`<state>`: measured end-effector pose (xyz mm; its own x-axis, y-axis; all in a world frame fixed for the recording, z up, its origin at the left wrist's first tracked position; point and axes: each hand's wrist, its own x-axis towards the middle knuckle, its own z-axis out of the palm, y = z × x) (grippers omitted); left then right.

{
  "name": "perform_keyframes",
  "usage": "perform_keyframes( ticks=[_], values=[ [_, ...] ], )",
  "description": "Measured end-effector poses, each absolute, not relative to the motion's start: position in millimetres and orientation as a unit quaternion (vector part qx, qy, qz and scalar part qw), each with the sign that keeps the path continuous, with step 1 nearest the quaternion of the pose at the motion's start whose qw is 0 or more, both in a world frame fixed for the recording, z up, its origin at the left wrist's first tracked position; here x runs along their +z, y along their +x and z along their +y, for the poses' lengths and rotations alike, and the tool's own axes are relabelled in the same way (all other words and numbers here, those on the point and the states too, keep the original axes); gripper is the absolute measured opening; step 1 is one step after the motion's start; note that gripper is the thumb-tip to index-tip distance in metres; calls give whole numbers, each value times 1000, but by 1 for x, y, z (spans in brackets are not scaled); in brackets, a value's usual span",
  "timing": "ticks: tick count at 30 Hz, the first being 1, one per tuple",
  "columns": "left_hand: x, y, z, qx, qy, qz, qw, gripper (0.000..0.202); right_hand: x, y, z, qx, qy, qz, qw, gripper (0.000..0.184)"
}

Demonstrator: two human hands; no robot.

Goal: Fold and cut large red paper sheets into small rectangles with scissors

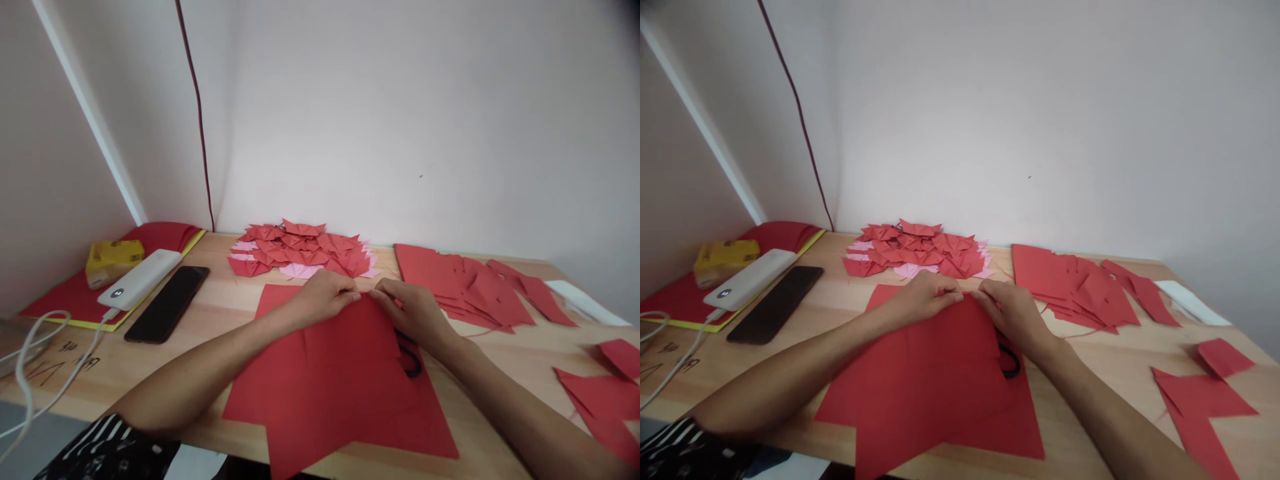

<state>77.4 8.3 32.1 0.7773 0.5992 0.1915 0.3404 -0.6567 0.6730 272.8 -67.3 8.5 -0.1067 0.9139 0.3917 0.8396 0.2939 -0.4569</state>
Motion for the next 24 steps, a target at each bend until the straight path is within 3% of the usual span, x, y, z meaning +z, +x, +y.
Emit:
perform_keyframes(
  ticks=[9,24],
  values=[
    [37,73,17,228,886,275,295,31,14,293,-59,17,-638,-692,337,36],
    [40,69,22,240,870,293,317,21,12,309,-54,-28,-674,-641,365,40]
  ],
)
